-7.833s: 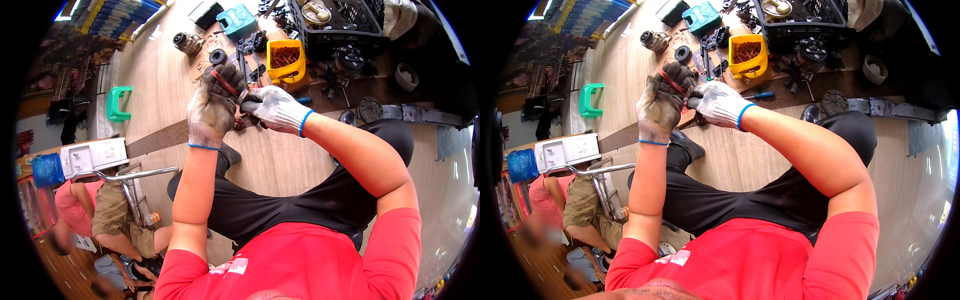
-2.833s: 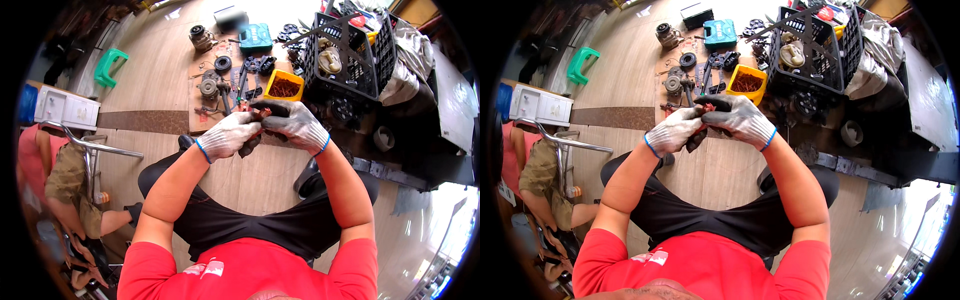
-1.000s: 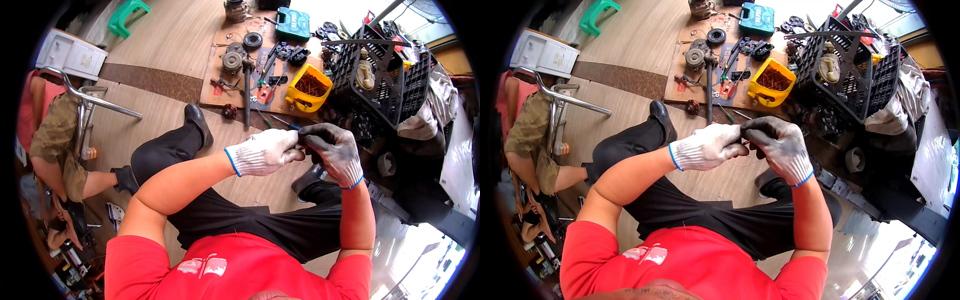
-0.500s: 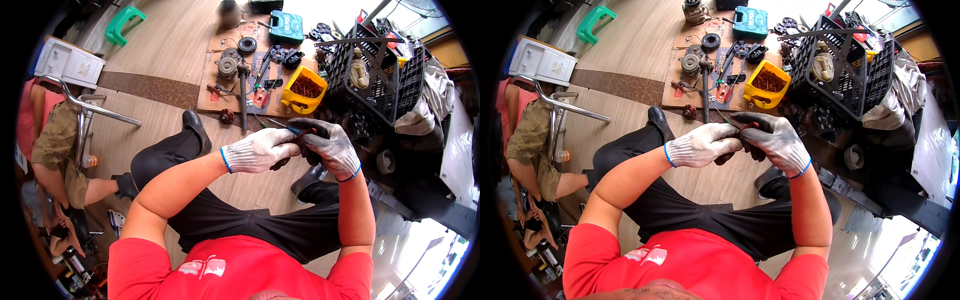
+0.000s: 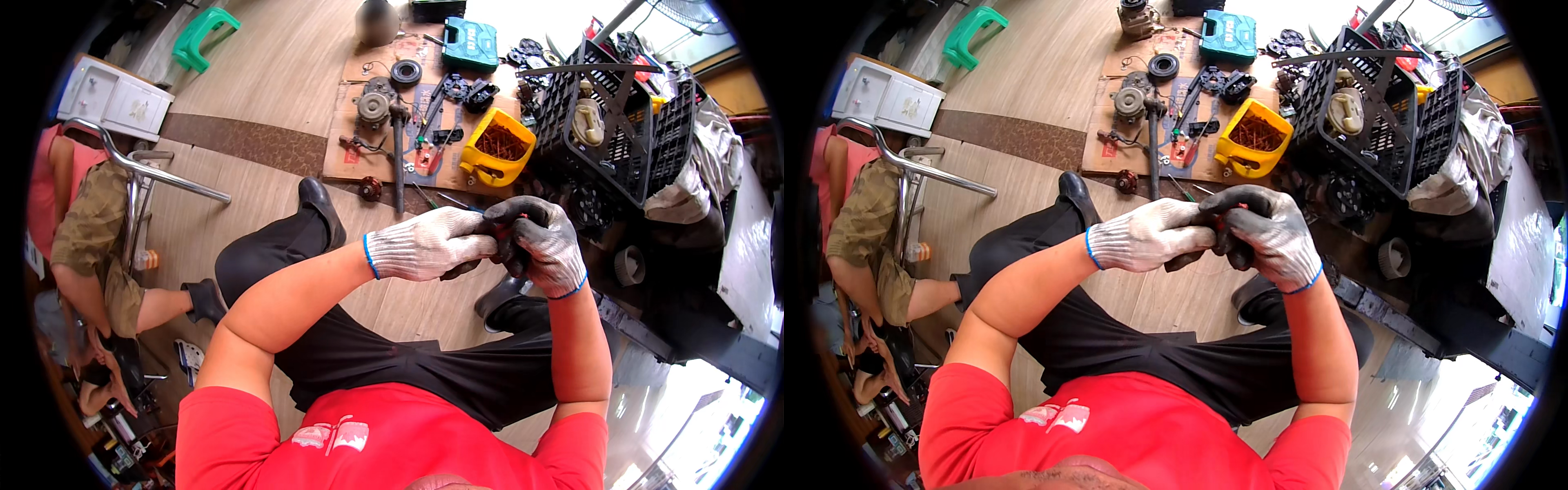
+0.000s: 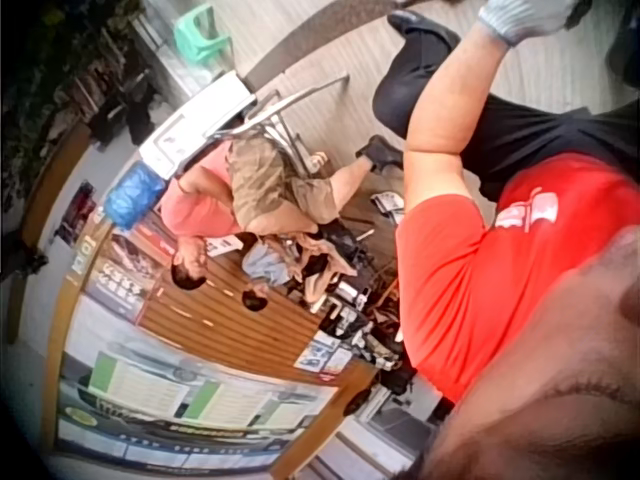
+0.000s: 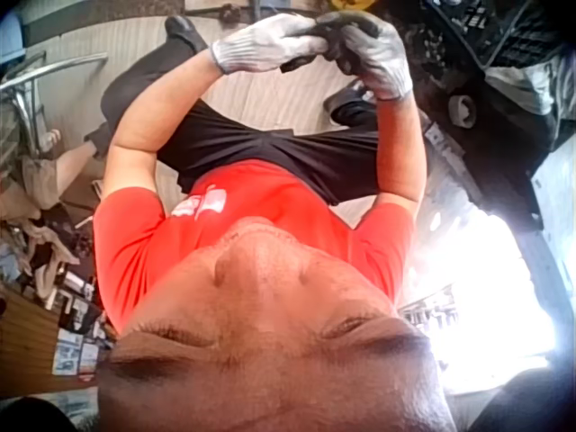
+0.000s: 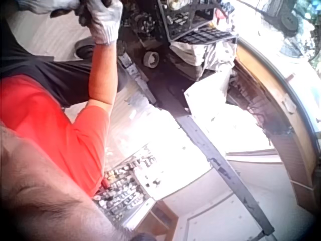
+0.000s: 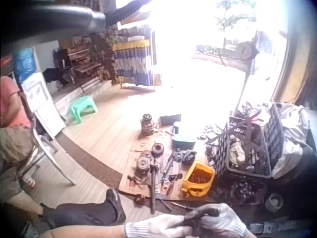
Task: The person holds an alternator part and uses pliers to grip and pull a wire, then uses a screwdriver to pry and work on the internal components of the part.
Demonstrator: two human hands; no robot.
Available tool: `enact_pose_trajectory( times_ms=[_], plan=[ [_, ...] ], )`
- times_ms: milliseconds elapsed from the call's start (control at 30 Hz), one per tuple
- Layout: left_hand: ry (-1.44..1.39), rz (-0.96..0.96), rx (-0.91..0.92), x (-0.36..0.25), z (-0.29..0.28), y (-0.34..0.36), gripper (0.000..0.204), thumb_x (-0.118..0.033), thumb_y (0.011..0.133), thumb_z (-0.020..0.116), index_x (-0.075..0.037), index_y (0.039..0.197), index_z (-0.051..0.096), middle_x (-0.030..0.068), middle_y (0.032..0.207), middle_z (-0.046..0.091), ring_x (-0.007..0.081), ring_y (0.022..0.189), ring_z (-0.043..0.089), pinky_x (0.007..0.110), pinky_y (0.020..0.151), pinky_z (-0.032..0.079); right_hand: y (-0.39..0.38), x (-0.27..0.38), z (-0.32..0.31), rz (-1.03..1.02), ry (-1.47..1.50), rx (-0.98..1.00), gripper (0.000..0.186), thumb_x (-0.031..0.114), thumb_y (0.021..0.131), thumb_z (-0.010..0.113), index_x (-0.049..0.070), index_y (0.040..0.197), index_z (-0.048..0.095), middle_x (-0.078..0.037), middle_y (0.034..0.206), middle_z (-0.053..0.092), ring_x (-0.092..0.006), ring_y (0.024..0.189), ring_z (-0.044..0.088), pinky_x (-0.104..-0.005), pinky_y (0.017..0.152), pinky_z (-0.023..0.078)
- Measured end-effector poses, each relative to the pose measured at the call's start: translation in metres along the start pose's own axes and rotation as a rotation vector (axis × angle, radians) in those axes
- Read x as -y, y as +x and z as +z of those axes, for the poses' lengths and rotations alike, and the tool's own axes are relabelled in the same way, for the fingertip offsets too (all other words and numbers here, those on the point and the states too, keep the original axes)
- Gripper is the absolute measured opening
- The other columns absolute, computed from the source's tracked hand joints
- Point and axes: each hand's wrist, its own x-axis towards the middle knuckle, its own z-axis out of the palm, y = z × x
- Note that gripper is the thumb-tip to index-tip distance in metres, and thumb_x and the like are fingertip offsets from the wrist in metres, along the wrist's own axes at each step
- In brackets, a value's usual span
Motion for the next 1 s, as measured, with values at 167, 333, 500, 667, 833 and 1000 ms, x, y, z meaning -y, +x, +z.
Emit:
enact_pose_trajectory(
  times_ms=[167, 333, 500, 667, 833, 1000],
  plan=[
    [0.089, 0.087, -0.04, 0.006, 0.001, 0.003, 0.022, -0.023, 0.103, 0.055, -0.003, 0.1, 0.063, -0.0004, 0.069, 0.052, 0.0072, 0.056, 0.047, 0.026, 0.052, 0.039, 0.002, -0.007, 0.008, -0.034, 0.019, -0.113, 0.016, 0.006, 0.096, 0.059, -0.005, 0.103, 0.068, -0.009, 0.077, 0.067, -0.011, 0.055, 0.061, -0.0221, 0.042, 0.043],
    [0.044, 0.043, -0.04, 0.001, 0.001, 0.004, 0.023, -0.023, 0.103, 0.054, -0.002, 0.1, 0.063, 0.0001, 0.066, 0.051, 0.0084, 0.052, 0.047, 0.026, 0.05, 0.039, 0.002, -0.006, 0.007, -0.015, 0.037, -0.121, 0.022, 0.007, 0.099, 0.056, -0.005, 0.112, 0.067, -0.009, 0.077, 0.067, -0.0118, 0.056, 0.061, -0.0225, 0.044, 0.044],
    [-0.22, -0.078, 0.038, 0.002, 0.002, 0.003, 0.025, -0.022, 0.102, 0.053, 0.001, 0.098, 0.061, 0.0014, 0.061, 0.047, 0.0112, 0.049, 0.044, 0.027, 0.047, 0.038, -0.005, 0.016, 0.004, 0.04, -0.079, 0.041, 0.031, 0.004, 0.098, 0.052, -0.006, 0.126, 0.062, -0.01, 0.077, 0.067, -0.0119, 0.057, 0.061, -0.0227, 0.044, 0.043],
    [-0.322, -0.096, 0.072, 0.01, 0.001, 0.005, 0.023, -0.021, 0.102, 0.054, 0.0, 0.099, 0.061, 0.0014, 0.061, 0.046, 0.0113, 0.049, 0.042, 0.028, 0.047, 0.038, -0.004, 0.008, 0.008, -0.004, -0.087, -0.038, 0.021, 0.007, 0.098, 0.055, -0.005, 0.109, 0.068, -0.008, 0.075, 0.066, -0.0102, 0.053, 0.058, -0.022, 0.043, 0.041],
    [-0.118, -0.014, 0.037, 0.007, 0.0, 0.006, 0.022, -0.02, 0.103, 0.052, -0.001, 0.099, 0.062, 0.0017, 0.063, 0.05, 0.0104, 0.051, 0.046, 0.029, 0.048, 0.04, 0.001, -0.008, 0.011, -0.064, -0.05, -0.156, 0.02, 0.013, 0.099, 0.059, -0.004, 0.098, 0.069, -0.005, 0.071, 0.064, -0.0089, 0.048, 0.055, -0.0225, 0.041, 0.04],
    [0.102, 0.042, -0.133, 0.023, 0.0, 0.016, 0.025, -0.024, 0.103, 0.053, -0.001, 0.102, 0.064, 0.0096, 0.074, 0.062, 0.0198, 0.065, 0.061, 0.033, 0.062, 0.048, 0.01, -0.007, 0.008, -0.025, -0.126, -0.235, 0.022, 0.017, 0.099, 0.062, -0.004, 0.098, 0.069, -0.006, 0.073, 0.065, -0.0094, 0.047, 0.054, -0.0232, 0.041, 0.042]
  ],
)
